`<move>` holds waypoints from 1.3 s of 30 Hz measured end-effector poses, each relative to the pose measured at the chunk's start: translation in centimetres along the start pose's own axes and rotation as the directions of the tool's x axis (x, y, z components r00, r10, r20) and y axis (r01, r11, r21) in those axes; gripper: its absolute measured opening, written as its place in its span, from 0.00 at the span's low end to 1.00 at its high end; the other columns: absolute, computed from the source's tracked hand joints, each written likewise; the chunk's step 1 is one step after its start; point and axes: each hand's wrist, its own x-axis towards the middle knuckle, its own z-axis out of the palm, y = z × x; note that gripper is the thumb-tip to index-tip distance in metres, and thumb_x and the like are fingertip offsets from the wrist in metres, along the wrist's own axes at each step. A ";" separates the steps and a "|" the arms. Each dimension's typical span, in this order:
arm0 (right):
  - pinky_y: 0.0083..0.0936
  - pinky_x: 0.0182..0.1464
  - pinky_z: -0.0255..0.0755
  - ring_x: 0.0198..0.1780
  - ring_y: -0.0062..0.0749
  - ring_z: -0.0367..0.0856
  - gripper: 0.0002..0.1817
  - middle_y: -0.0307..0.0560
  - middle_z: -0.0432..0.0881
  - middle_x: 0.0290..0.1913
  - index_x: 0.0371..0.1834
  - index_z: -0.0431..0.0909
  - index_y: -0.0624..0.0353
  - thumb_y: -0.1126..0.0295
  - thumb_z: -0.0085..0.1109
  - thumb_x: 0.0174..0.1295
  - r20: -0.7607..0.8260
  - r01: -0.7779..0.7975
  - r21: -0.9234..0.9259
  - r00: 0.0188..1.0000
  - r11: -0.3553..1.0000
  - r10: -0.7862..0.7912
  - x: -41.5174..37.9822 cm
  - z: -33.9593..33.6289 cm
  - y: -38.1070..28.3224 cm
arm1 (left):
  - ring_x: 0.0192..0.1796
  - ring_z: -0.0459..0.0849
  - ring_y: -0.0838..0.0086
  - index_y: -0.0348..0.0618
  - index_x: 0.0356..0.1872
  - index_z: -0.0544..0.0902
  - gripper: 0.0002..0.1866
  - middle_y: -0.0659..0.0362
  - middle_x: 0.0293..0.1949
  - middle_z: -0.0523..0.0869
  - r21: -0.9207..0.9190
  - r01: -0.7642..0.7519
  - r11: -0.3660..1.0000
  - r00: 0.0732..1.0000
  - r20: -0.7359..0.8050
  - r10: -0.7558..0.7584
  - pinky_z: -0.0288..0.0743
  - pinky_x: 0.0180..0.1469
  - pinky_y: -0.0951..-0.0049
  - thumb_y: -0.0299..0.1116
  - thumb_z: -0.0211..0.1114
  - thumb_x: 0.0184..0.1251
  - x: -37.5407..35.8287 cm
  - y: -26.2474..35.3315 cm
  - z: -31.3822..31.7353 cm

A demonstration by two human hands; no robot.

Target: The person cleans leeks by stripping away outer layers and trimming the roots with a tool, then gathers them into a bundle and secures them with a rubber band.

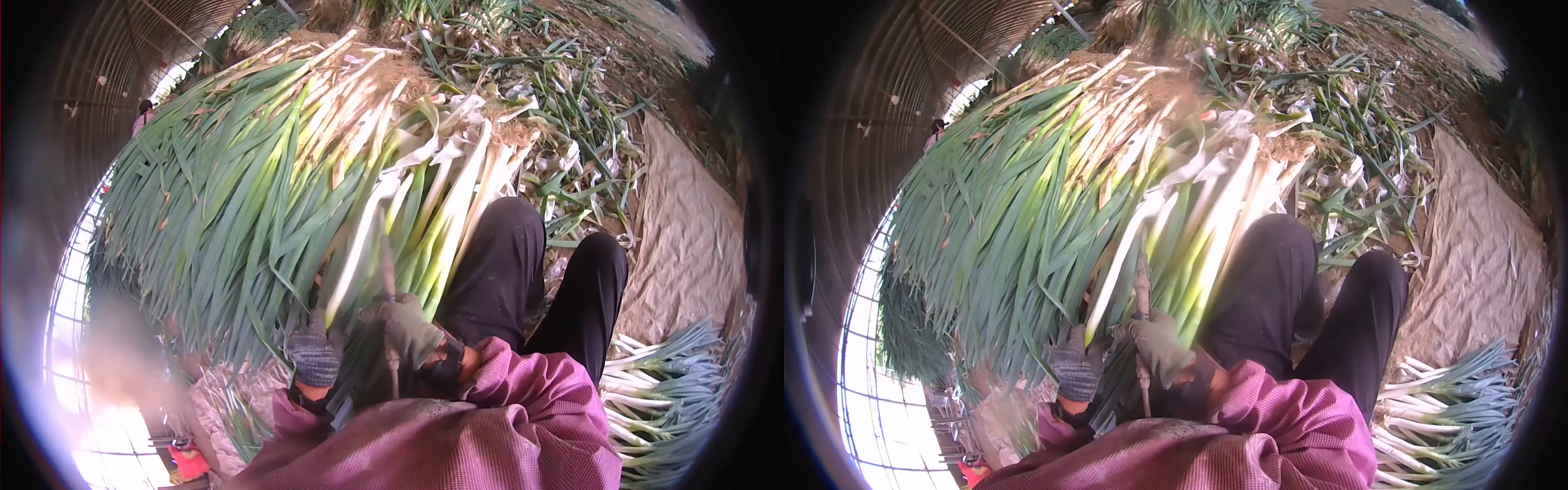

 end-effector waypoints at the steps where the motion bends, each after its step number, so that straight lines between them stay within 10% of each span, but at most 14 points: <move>1: 0.33 0.05 0.58 0.06 0.32 0.65 0.15 0.49 0.75 0.19 0.43 0.71 0.68 0.76 0.62 0.55 -0.009 -0.015 -0.004 1.000 1.000 0.015 -0.6 0.1 -0.9 | 0.19 0.77 0.51 0.41 0.40 0.80 0.12 0.46 0.18 0.76 0.006 0.044 0.999 0.999 0.026 -0.044 0.67 0.23 0.54 0.36 0.67 0.58 -1.0 0.1 -0.4; 11: 0.32 0.06 0.58 0.06 0.32 0.64 0.15 0.45 0.71 0.18 0.39 0.69 0.68 0.74 0.64 0.53 0.010 0.111 -0.051 0.994 0.993 -0.110 0.8 0.0 -1.1 | 0.18 0.78 0.51 0.43 0.33 0.80 0.08 0.46 0.17 0.77 0.017 0.119 0.993 0.990 0.079 -0.120 0.68 0.22 0.56 0.35 0.68 0.58 -2.6 1.1 -1.1; 14: 0.33 0.06 0.58 0.06 0.32 0.65 0.15 0.45 0.72 0.19 0.38 0.70 0.68 0.74 0.65 0.53 0.002 0.042 -0.062 0.999 0.997 -0.042 0.8 -0.1 -2.2 | 0.18 0.78 0.61 0.40 0.30 0.80 0.07 0.50 0.19 0.80 -0.217 0.218 0.952 0.971 0.143 -0.190 0.70 0.23 0.63 0.31 0.67 0.58 -2.1 0.5 -1.4; 18: 0.33 0.06 0.59 0.06 0.32 0.65 0.15 0.45 0.72 0.19 0.37 0.71 0.68 0.73 0.66 0.53 0.005 -0.055 -0.049 0.998 0.997 0.055 0.0 -0.5 -2.2 | 0.23 0.74 0.81 0.36 0.29 0.81 0.05 0.61 0.20 0.79 -0.600 0.612 0.516 0.791 0.475 -0.386 0.68 0.24 0.72 0.27 0.65 0.59 -0.8 0.7 -3.3; 20: 0.33 0.07 0.60 0.07 0.32 0.66 0.15 0.45 0.73 0.20 0.38 0.72 0.68 0.73 0.66 0.52 0.052 -0.067 -0.046 0.996 0.997 0.069 -0.1 -0.8 -2.0 | 0.24 0.77 0.78 0.35 0.34 0.81 0.07 0.57 0.23 0.80 -0.539 0.581 0.610 0.805 0.493 -0.332 0.71 0.26 0.73 0.28 0.66 0.61 -0.8 0.1 -3.8; 24: 0.30 0.16 0.68 0.15 0.31 0.72 0.17 0.45 0.76 0.24 0.42 0.74 0.70 0.74 0.66 0.52 0.128 0.071 -0.034 0.990 0.997 -0.066 -2.0 -1.5 -3.6 | 0.24 0.79 0.73 0.34 0.39 0.81 0.09 0.54 0.25 0.82 -0.530 0.458 0.713 0.868 0.440 -0.230 0.73 0.26 0.72 0.29 0.66 0.62 1.5 1.5 -6.0; 27: 0.22 0.25 0.70 0.22 0.24 0.74 0.14 0.40 0.77 0.27 0.39 0.76 0.66 0.77 0.66 0.50 -0.008 0.407 0.032 0.913 0.913 -0.407 -2.8 -1.1 -4.0 | 0.24 0.80 0.65 0.37 0.41 0.81 0.10 0.51 0.24 0.81 -0.405 -0.053 0.913 0.990 0.096 0.100 0.74 0.27 0.67 0.29 0.67 0.60 4.8 2.1 -5.0; 31: 0.19 0.32 0.69 0.28 0.20 0.74 0.13 0.38 0.77 0.29 0.38 0.76 0.64 0.80 0.65 0.48 -0.176 0.579 0.141 0.813 0.803 -0.555 -3.8 -2.5 -5.7 | 0.26 0.79 0.58 0.40 0.41 0.80 0.09 0.50 0.25 0.81 -0.593 -0.028 0.805 0.995 0.060 0.079 0.72 0.31 0.63 0.32 0.63 0.62 11.0 7.5 -1.8; 35: 0.23 0.39 0.74 0.35 0.29 0.80 0.16 0.45 0.82 0.34 0.43 0.79 0.70 0.80 0.65 0.50 -0.209 0.444 0.109 0.885 0.889 -0.416 -3.1 -4.3 -5.8 | 0.38 0.85 0.57 0.42 0.45 0.80 0.10 0.48 0.34 0.84 -0.361 -0.236 0.902 0.856 0.362 0.369 0.76 0.40 0.57 0.31 0.60 0.64 10.9 6.1 11.2; 38: 0.23 0.31 0.70 0.28 0.27 0.76 0.13 0.42 0.80 0.30 0.40 0.79 0.68 0.79 0.66 0.50 -0.208 0.444 0.139 0.887 0.885 -0.412 -1.4 -4.6 -4.4 | 0.41 0.83 0.52 0.40 0.41 0.79 0.10 0.47 0.38 0.83 -0.301 -0.736 0.606 0.568 0.213 0.795 0.77 0.44 0.59 0.35 0.56 0.67 15.4 5.3 9.2; 39: 0.23 0.30 0.69 0.27 0.26 0.75 0.13 0.41 0.80 0.30 0.40 0.79 0.68 0.79 0.66 0.50 -0.196 0.431 0.151 0.895 0.890 -0.400 -1.0 -4.5 -4.2 | 0.41 0.84 0.53 0.41 0.42 0.79 0.10 0.48 0.39 0.83 -0.088 -0.742 0.664 0.645 0.172 0.744 0.77 0.44 0.58 0.35 0.56 0.66 16.6 4.2 9.6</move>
